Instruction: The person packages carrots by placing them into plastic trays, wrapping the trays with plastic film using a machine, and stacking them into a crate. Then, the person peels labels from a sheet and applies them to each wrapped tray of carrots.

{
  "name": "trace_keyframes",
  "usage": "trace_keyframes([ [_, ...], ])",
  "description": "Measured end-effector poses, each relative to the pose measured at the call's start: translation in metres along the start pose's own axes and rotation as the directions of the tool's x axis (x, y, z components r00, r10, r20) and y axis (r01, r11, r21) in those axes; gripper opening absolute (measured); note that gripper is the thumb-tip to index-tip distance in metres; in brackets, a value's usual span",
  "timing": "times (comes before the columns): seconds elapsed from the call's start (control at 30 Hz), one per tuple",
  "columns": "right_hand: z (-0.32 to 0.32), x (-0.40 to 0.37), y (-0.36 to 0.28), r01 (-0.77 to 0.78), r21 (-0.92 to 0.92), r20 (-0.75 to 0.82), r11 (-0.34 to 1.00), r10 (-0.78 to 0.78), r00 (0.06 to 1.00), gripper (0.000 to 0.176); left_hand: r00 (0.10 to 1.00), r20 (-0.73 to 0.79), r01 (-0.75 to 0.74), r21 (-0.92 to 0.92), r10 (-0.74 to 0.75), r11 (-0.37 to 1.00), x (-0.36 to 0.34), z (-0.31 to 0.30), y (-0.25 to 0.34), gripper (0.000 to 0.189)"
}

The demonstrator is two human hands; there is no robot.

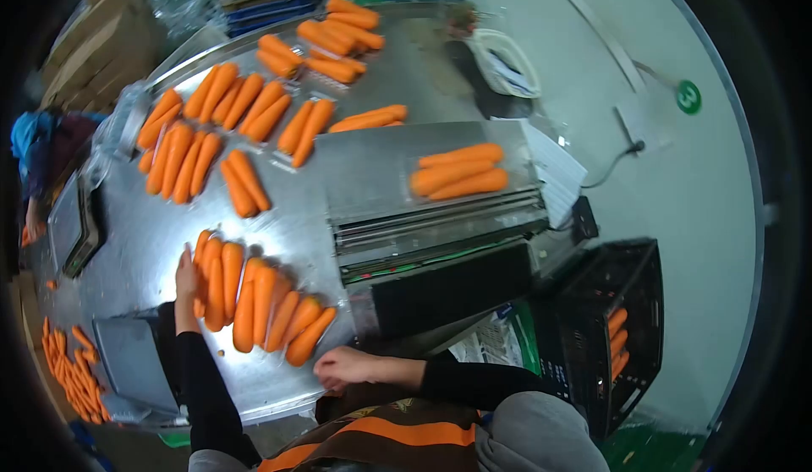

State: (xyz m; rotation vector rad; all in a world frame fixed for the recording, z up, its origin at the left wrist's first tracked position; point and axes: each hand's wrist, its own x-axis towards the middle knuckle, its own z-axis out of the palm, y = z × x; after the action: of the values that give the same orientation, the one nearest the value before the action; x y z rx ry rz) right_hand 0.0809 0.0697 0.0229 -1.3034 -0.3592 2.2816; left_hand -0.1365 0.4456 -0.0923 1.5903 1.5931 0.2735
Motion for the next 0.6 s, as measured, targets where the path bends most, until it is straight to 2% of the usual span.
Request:
trace_keyframes([
  [0.03, -0.005, -0.03, -0.015, 0.09, -0.094, 0.071, 0.992, -0.083, 0.994, 0.034, 0.991, -0.02, -0.13, 0.137, 0.134, 0.982, 0.014, -0.004, -0.016, 0.059],
  [0.07, -0.014, -0.063, -0.029, 0.18, -0.182, 0.151, 0.967, -0.153, 0.977, 0.034, 0.979, -0.182, -0.058, 0.184, 0.092, 0.981, 0.002, -0.005, 0.012, 0.057],
  [0.1, -0.029, -0.096, -0.04, 0.263, -0.16, 0.175, 0.952, -0.235, 0.956, 0.034, 0.94, -0.339, 0.025, 0.206, 0.047, 0.978, -0.011, -0.006, 0.043, 0.055],
  [0.13, -0.048, -0.132, -0.05, 0.333, -0.101, 0.126, 0.938, -0.32, 0.939, 0.031, 0.879, -0.428, -0.163, 0.146, 0.21, 0.976, -0.01, -0.004, 0.052, 0.053],
  [0.17, -0.069, -0.166, -0.053, 0.394, -0.061, -0.026, 0.917, -0.396, 0.918, 0.028, 0.813, -0.515, -0.301, 0.03, 0.273, 0.953, -0.036, 0.006, 0.092, 0.046],
  [0.2, -0.092, -0.2, -0.051, 0.497, -0.023, -0.24, 0.867, -0.487, 0.84, 0.026, 0.813, -0.494, -0.39, -0.07, 0.308, 0.918, -0.054, 0.02, 0.12, 0.042],
  [0.23, -0.115, -0.229, -0.05, 0.538, -0.08, -0.498, 0.839, -0.501, 0.708, 0.026, 0.809, -0.48, -0.466, -0.171, 0.34, 0.868, -0.074, 0.037, 0.143, 0.038],
  [0.27, -0.149, -0.245, -0.036, 0.61, -0.155, -0.699, 0.777, -0.523, 0.488, 0.026, 0.879, -0.364, -0.417, -0.275, 0.307, 0.866, -0.103, 0.058, 0.168, 0.032],
  [0.3, -0.191, -0.255, -0.02, 0.554, -0.252, -0.863, 0.793, -0.443, 0.243, 0.025, 0.93, -0.241, -0.352, -0.366, 0.277, 0.861, -0.134, 0.08, 0.191, 0.027],
  [0.33, -0.232, -0.264, -0.003, 0.404, -0.472, -0.854, 0.784, -0.521, 0.012, 0.025, 0.879, -0.269, -0.457, -0.245, 0.393, 0.855, -0.156, 0.11, 0.202, 0.024],
  [0.37, -0.264, -0.272, 0.006, 0.199, -0.638, -0.77, 0.744, -0.607, -0.199, 0.025, 0.816, -0.285, -0.551, -0.117, 0.503, 0.826, -0.179, 0.139, 0.212, 0.022],
  [0.4, -0.284, -0.28, 0.005, 0.212, -0.64, -0.769, 0.739, -0.611, -0.19, 0.025, 0.817, -0.218, -0.545, 0.013, 0.535, 0.838, -0.209, 0.157, 0.236, 0.022],
  [0.43, -0.303, -0.286, 0.003, 0.047, -0.64, -0.766, 0.767, -0.633, -0.11, 0.028, 0.823, -0.152, -0.53, 0.143, 0.548, 0.836, -0.234, 0.172, 0.257, 0.022],
  [0.47, -0.317, -0.29, 0.0, -0.123, -0.641, -0.762, 0.758, -0.648, -0.024, 0.032, 0.788, -0.173, -0.542, 0.259, 0.59, 0.799, -0.248, 0.188, 0.266, 0.024],
  [0.5, -0.32, -0.291, -0.007, -0.114, -0.658, -0.75, 0.745, -0.662, 0.002, 0.032, 0.756, -0.187, -0.536, 0.375, 0.628, 0.756, -0.256, 0.201, 0.271, 0.026],
  [0.53, -0.318, -0.288, -0.014, -0.227, -0.665, -0.737, 0.711, -0.674, 0.049, 0.035, 0.725, -0.179, -0.552, 0.427, 0.665, 0.716, -0.259, 0.21, 0.271, 0.028],
  [0.57, -0.314, -0.286, -0.024, -0.335, -0.67, -0.723, 0.662, -0.685, 0.094, 0.038, 0.734, -0.192, -0.506, 0.484, 0.651, 0.714, -0.263, 0.216, 0.275, 0.03],
  [0.6, -0.31, -0.289, -0.034, -0.355, -0.641, -0.761, 0.681, -0.623, 0.179, 0.034, 0.743, -0.203, -0.464, 0.531, 0.638, 0.709, -0.266, 0.219, 0.278, 0.032],
])
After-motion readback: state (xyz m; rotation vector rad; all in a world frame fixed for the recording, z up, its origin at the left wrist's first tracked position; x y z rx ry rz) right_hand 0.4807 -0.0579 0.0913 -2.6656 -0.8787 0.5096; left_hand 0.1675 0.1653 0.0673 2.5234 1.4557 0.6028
